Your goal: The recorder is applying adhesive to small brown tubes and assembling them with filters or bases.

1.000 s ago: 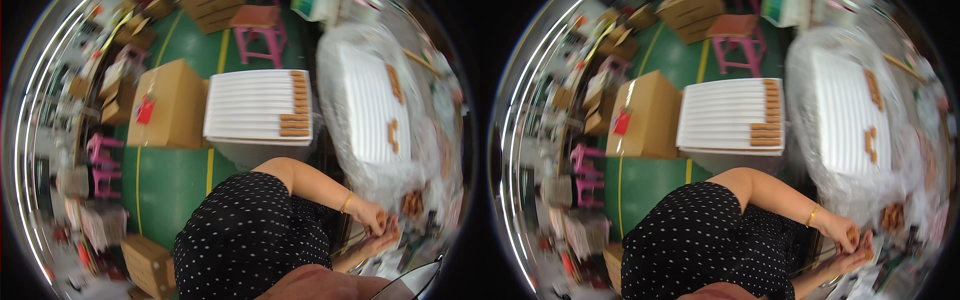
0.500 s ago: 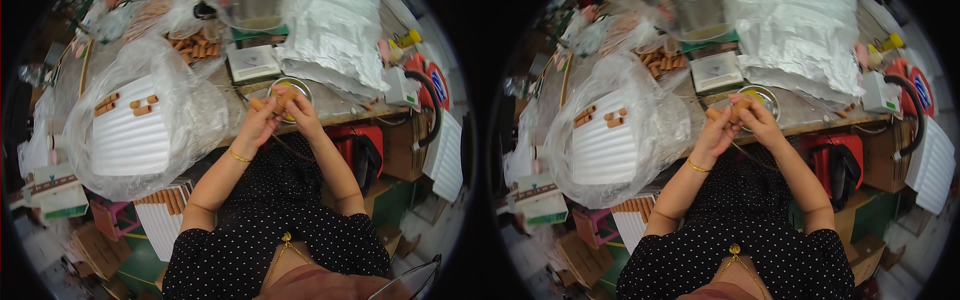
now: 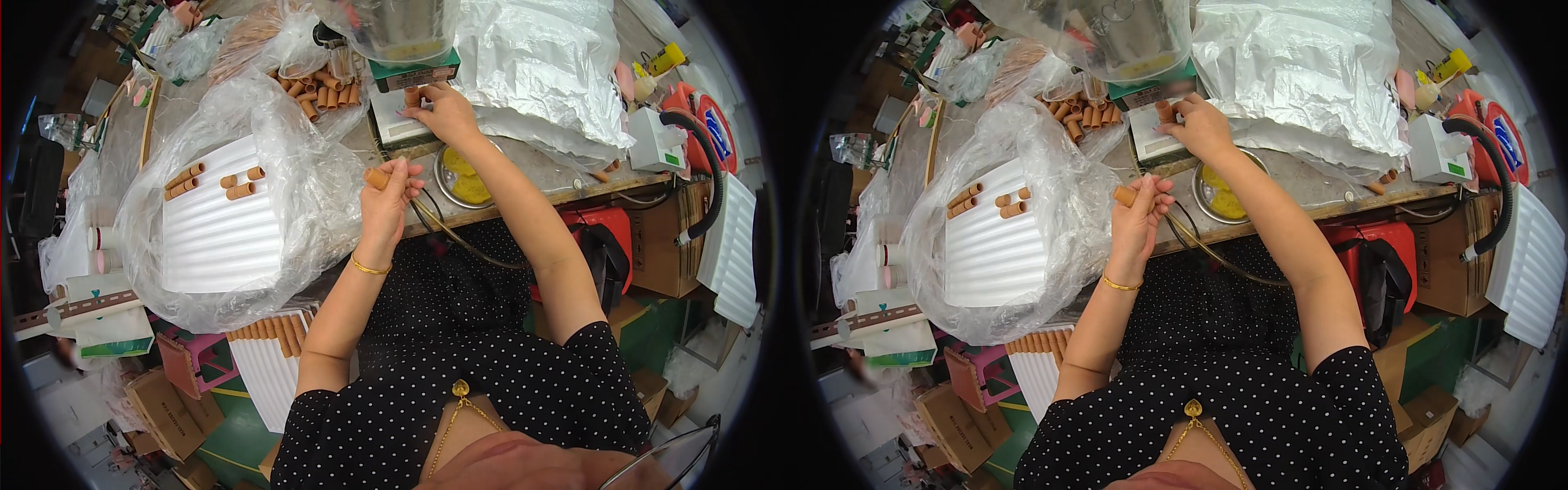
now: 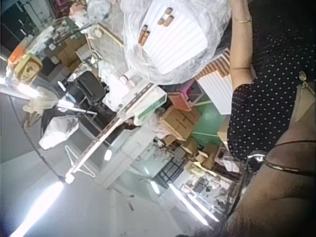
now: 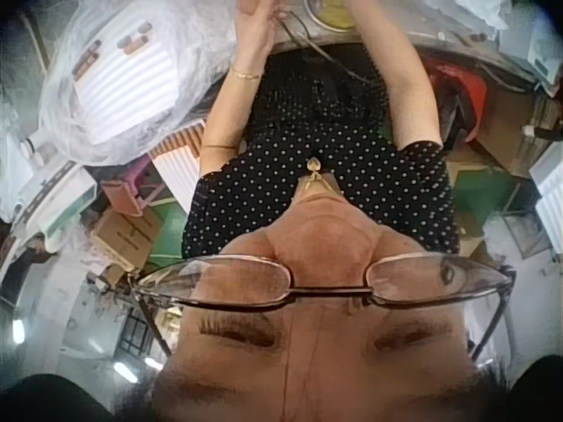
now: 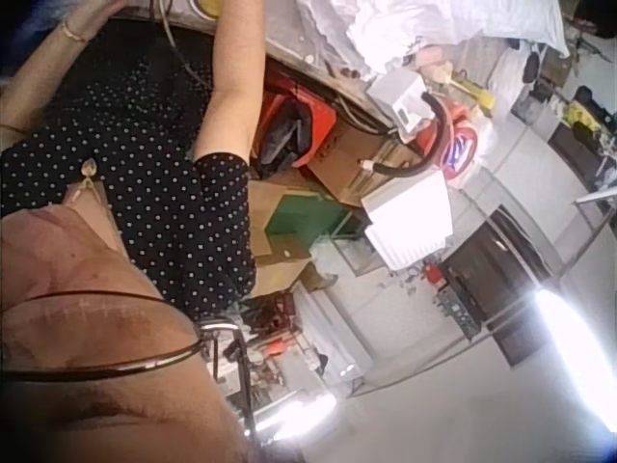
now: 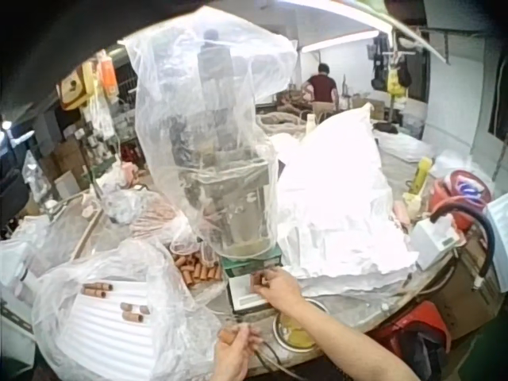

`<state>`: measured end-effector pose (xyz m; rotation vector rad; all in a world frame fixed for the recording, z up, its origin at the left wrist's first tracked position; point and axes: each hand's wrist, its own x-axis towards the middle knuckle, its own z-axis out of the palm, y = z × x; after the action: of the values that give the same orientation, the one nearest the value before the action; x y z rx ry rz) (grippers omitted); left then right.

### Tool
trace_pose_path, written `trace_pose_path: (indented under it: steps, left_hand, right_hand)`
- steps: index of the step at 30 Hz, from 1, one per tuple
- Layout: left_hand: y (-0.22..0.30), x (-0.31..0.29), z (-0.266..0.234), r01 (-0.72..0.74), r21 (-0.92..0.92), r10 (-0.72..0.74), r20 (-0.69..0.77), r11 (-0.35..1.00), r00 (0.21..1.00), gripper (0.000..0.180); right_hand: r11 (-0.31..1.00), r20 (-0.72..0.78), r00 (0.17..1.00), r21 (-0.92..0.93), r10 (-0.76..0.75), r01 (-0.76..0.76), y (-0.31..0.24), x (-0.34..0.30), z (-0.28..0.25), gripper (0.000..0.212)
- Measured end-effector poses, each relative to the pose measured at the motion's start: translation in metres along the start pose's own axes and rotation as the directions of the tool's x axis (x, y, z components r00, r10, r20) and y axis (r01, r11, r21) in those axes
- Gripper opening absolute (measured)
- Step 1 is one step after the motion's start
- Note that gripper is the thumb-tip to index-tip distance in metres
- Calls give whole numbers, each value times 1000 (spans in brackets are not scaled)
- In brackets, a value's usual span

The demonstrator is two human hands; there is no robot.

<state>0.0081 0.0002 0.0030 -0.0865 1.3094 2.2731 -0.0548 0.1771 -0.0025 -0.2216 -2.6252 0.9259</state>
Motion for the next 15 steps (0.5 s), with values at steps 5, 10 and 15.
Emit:
trace_pose_path:
  steps: [5,10,15]
  left_hand:
    - [0,-1,1,-11,16,11,36,1000,999,28]
    - [-1,9,3,-15,133,9,46,991,999,30]
    - [36,14,-9,-56,97,35,201,994,979,47]
  right_hand:
    - [998,-14,1000,62,4,-3,-6,-1,-2,36]
    - [999,-1,1000,26,-28,28,-8,2,-11,39]
    - [860,316,896,494,-313,126,-32,-40,-45,32]
